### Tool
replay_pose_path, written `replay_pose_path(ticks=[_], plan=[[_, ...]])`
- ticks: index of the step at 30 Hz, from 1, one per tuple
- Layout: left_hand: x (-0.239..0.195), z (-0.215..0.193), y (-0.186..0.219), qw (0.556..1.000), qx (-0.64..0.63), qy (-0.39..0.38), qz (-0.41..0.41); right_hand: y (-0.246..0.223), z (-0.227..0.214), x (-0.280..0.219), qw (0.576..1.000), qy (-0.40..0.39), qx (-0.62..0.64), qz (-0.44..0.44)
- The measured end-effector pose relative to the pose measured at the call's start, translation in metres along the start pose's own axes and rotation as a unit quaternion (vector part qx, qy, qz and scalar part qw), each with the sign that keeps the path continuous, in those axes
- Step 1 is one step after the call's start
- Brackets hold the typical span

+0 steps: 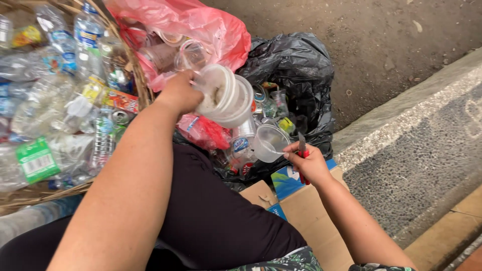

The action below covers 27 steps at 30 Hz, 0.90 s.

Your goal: The person sits on the ground and sorts through a pile of plastic waste, using a red utility knife to cut open plastic containers and remove labels. They separate the processed items into a woven basket and a stack of white plastic cups.

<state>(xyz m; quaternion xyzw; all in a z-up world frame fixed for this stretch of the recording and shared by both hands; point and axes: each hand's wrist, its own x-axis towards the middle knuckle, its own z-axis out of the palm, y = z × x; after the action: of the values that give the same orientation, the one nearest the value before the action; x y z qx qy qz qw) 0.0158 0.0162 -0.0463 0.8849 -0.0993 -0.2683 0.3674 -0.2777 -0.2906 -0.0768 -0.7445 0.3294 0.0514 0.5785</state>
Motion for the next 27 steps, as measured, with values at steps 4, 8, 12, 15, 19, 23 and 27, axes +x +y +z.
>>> replay_pose_path(ticks=[4, 8, 12, 15, 19, 23, 27], plan=[[-0.021, -0.012, 0.011, 0.999, 0.011, -0.050, 0.008, -0.043, 0.018, -0.013, 0.999, -0.018, -0.028, -0.039], [-0.045, -0.022, 0.025, 0.979, -0.177, -0.099, 0.016, -0.072, 0.028, -0.019, 0.998, -0.024, 0.005, -0.062], [-0.049, -0.021, 0.029, 0.975, -0.184, -0.107, 0.065, -0.080, 0.015, -0.021, 0.998, -0.010, -0.014, -0.054], [-0.040, 0.001, 0.025, 0.985, -0.109, -0.087, 0.101, -0.060, -0.021, -0.030, 0.998, 0.001, -0.046, -0.039], [-0.034, 0.053, 0.044, 0.983, 0.047, -0.074, 0.162, -0.014, -0.069, -0.050, 0.997, -0.011, -0.081, 0.011], [-0.052, 0.112, 0.093, 0.966, 0.121, -0.103, 0.203, 0.013, -0.102, -0.073, 0.989, -0.025, -0.128, 0.071], [-0.091, 0.164, 0.139, 0.959, 0.114, -0.173, 0.192, 0.034, -0.113, -0.084, 0.988, -0.028, -0.120, 0.095]])
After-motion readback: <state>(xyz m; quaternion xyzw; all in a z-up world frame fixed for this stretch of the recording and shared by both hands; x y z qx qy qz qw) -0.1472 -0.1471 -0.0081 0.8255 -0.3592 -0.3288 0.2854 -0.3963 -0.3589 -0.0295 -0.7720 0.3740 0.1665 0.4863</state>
